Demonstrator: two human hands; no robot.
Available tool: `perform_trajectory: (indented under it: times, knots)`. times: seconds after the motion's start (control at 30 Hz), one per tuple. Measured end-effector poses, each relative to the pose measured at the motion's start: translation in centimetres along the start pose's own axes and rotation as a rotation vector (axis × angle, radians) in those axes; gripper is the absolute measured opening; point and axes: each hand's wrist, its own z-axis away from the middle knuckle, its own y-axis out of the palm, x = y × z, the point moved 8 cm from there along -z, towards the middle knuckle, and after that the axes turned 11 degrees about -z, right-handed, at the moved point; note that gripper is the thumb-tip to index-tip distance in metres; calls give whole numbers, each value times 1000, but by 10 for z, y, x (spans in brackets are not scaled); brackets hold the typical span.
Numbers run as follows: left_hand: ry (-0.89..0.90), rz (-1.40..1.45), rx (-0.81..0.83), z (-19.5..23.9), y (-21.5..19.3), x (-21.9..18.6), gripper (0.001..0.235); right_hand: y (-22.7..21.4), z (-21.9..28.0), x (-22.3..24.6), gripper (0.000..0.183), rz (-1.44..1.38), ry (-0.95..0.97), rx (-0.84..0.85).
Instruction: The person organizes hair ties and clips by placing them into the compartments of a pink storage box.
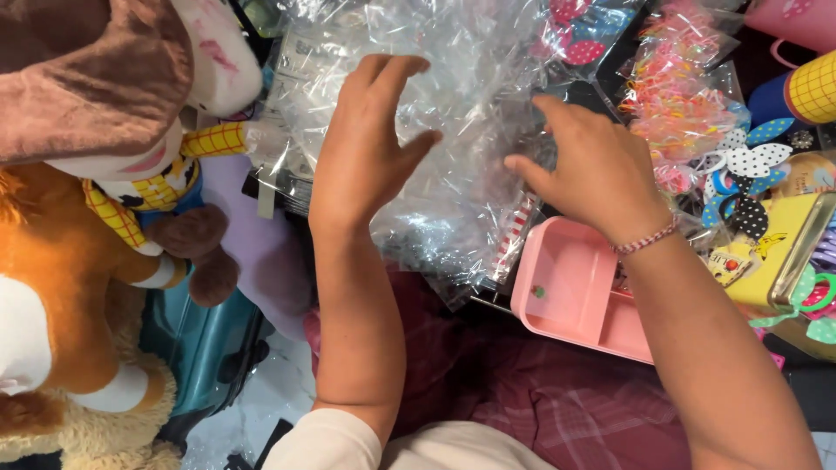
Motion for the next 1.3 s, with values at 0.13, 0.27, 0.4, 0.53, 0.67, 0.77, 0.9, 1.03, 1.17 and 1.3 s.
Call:
perform_trajectory:
  times: [0.13, 0.27, 0.4, 0.53, 0.67, 0.77, 0.9, 1.03, 1.17, 1.3]
  knots:
    - [48, 164, -33, -4, -11, -8, 21, 2, -11, -9, 67, -261, 101, -16]
    - [35, 416, -33, -3, -24, -19, 6, 12, -20, -26, 57, -806, 50, -94]
    - [24, 601, -46, -3, -27, -14, 9, -2, -9, -22, 7, -996, 25, -95]
    - [-59, 730, -123, -2, -26, -2, 9, -19, 8, -22, 6, -1026, -76, -136]
    - [-148, 813, -259, -1, -27, 9, 17, -39, 32, -8, 3, -1033, -123, -194]
    - [-164, 909, -273, -1, -24, 9, 15, -45, 45, -8, 1, -1067, -139, -291]
    - [-172, 938, -274, -2, -21, 7, 14, -54, 58, -8, 3, -1103, -169, -395]
    - [-137, 935, -381, -1, -25, 11, 6, -56, 66, -21, 6, -1016, -125, -458]
    - [-158, 894, -285, 0, -27, 16, 15, -60, 70, -25, 6, -978, -141, -451]
    - [-97, 927, -204, 0, -23, 15, 14, -65, 76, -18, 4, -870, -235, -427]
